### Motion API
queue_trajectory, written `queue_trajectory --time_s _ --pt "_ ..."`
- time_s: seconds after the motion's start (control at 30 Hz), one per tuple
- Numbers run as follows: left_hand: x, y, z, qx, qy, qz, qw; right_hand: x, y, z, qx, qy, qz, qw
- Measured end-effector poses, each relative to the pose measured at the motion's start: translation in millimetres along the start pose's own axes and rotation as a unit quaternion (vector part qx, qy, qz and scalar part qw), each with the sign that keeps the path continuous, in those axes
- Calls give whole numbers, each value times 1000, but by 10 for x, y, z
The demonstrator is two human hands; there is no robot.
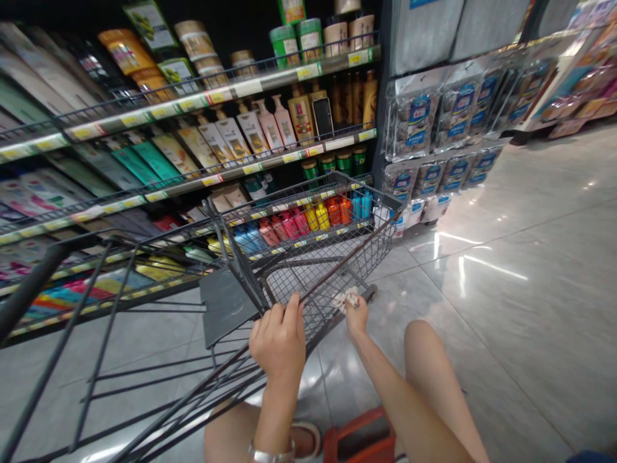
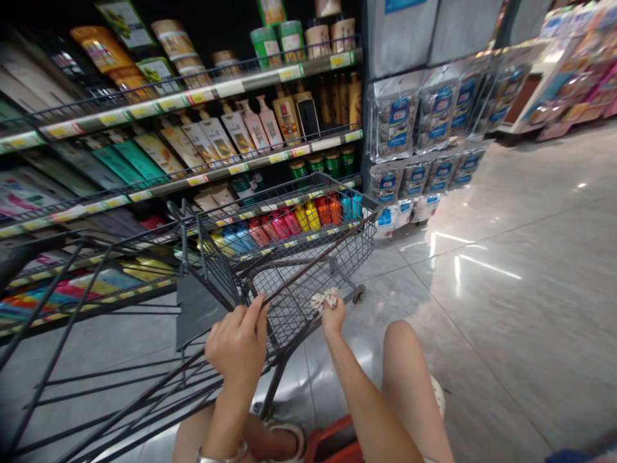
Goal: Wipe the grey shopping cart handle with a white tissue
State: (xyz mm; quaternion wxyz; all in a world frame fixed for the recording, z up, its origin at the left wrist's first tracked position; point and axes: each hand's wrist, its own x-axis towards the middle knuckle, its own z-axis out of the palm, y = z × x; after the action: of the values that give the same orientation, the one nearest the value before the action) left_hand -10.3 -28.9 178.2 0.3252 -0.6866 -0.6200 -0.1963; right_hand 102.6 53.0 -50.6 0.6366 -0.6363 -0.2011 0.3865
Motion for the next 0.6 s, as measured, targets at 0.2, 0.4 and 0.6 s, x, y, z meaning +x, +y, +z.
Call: queue_trajectory --time_s 0.2,0.4,0.6 --pt "-6 5 2 -3 -13 -2 1000 96 10 -30 -16 18 -40 999" --pt "-15 18 9 5 -8 -1 1000 39 -70 -65 -58 26 -82 995" --pt "-1 35 -7 9 -2 -1 1000 -275 -168 -47 -112 -30 -142 983"
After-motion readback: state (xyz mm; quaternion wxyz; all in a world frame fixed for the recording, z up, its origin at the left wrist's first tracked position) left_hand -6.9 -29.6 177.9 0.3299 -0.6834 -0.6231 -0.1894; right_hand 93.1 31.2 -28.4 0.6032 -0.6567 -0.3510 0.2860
